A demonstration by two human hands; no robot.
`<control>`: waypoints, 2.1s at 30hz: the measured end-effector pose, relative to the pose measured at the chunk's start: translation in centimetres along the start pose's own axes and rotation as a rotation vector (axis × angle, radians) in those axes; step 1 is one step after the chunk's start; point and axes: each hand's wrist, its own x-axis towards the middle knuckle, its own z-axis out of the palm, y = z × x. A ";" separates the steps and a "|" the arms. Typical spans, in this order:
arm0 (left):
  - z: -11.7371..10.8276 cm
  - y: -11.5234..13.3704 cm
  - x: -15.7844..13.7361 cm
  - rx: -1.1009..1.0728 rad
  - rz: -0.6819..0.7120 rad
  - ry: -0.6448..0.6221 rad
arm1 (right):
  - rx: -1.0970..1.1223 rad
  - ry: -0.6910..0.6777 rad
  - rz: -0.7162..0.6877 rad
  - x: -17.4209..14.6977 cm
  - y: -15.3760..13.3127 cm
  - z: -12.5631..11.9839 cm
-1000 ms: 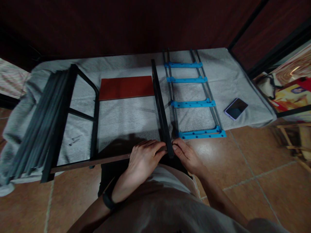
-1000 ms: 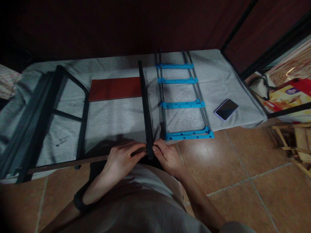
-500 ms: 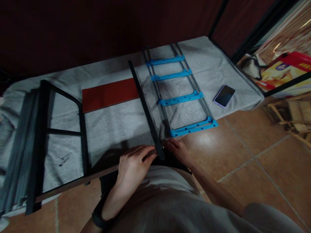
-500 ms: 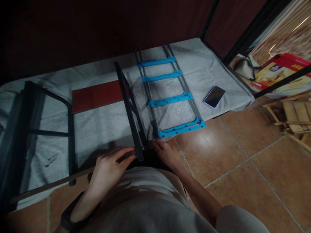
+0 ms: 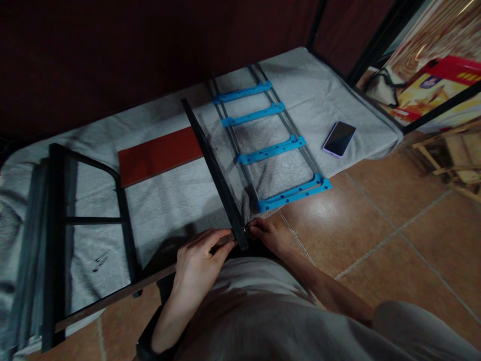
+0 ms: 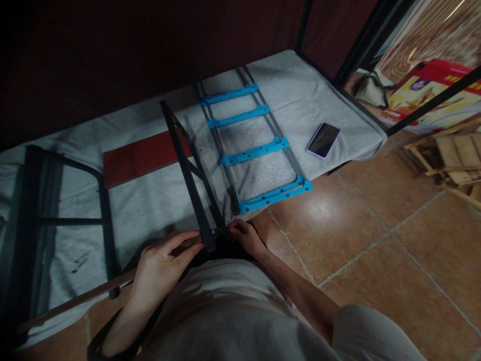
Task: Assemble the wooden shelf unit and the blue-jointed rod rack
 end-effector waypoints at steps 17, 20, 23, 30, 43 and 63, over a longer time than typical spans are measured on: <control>-1.0 0.0 1.1 0.029 -0.015 -0.272 | -0.193 0.052 -0.011 0.3 0.4 1.3; -0.9 -0.2 1.1 0.051 -0.012 -0.285 | -0.094 0.016 -0.002 0.4 1.3 1.5; -0.9 -0.3 1.0 0.063 -0.005 -0.290 | -0.102 0.035 0.020 0.7 1.5 1.5; -0.9 0.3 1.1 0.237 -0.035 -0.366 | -0.132 0.038 0.033 1.0 0.7 1.4; -0.9 -0.1 1.5 0.224 -0.004 -0.438 | 0.051 0.074 -0.004 1.1 1.6 2.3; -0.7 0.8 1.1 0.340 -0.032 -0.413 | -0.004 0.177 -0.035 0.9 1.3 2.8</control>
